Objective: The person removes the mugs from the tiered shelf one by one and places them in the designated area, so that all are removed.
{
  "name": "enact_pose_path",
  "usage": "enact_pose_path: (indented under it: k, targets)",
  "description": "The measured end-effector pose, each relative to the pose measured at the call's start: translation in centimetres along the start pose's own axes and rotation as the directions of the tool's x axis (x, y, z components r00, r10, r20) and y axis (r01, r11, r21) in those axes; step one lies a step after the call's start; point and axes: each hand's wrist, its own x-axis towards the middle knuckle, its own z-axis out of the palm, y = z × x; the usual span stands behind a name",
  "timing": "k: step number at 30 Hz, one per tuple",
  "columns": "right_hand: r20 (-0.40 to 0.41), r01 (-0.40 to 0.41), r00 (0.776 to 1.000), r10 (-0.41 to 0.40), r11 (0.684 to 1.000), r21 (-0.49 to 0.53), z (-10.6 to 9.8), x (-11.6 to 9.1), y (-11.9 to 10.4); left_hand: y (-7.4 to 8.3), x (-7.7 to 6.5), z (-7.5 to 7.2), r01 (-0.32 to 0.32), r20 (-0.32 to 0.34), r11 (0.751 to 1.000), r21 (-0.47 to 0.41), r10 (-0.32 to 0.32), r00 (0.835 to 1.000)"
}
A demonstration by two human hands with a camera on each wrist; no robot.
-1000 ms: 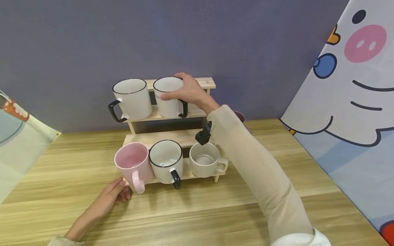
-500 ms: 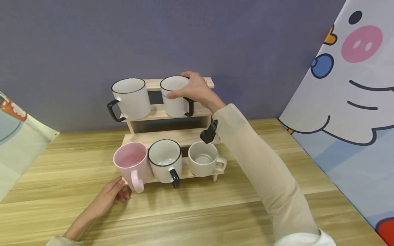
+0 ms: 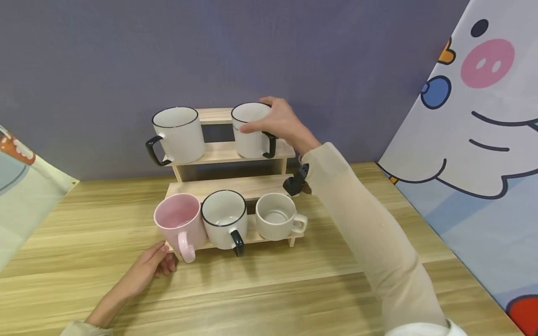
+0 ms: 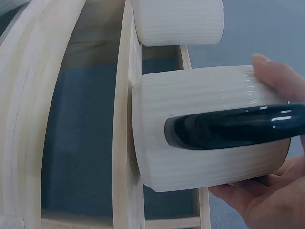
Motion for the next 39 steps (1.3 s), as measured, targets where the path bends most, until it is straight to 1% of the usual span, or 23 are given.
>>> enact_pose_path:
  k: [10,19,27,39]
  targets:
    - [-0.017,-0.033,0.999,0.033,0.999,-0.025,-1.0,-0.4,0.6,-0.4,-0.1,-0.1,0.015,0.0,1.0,-0.004,-0.015,1.0]
    - [-0.051,-0.036,0.998,0.036,0.999,-0.007,-2.3,-1.0,1.3,-0.4,0.2,-0.1,-0.011,0.003,1.0,-0.012,0.011,1.0]
    - [-0.063,-0.033,0.997,0.033,0.999,0.002,-3.4,-1.4,1.9,-0.4,0.1,0.0,-0.018,0.003,1.0,-0.012,0.018,1.0]
    - [-0.104,-0.057,0.993,0.051,0.997,-0.048,-5.0,-2.1,2.4,-0.3,0.0,0.0,-0.013,0.005,1.0,-0.009,0.013,1.0]
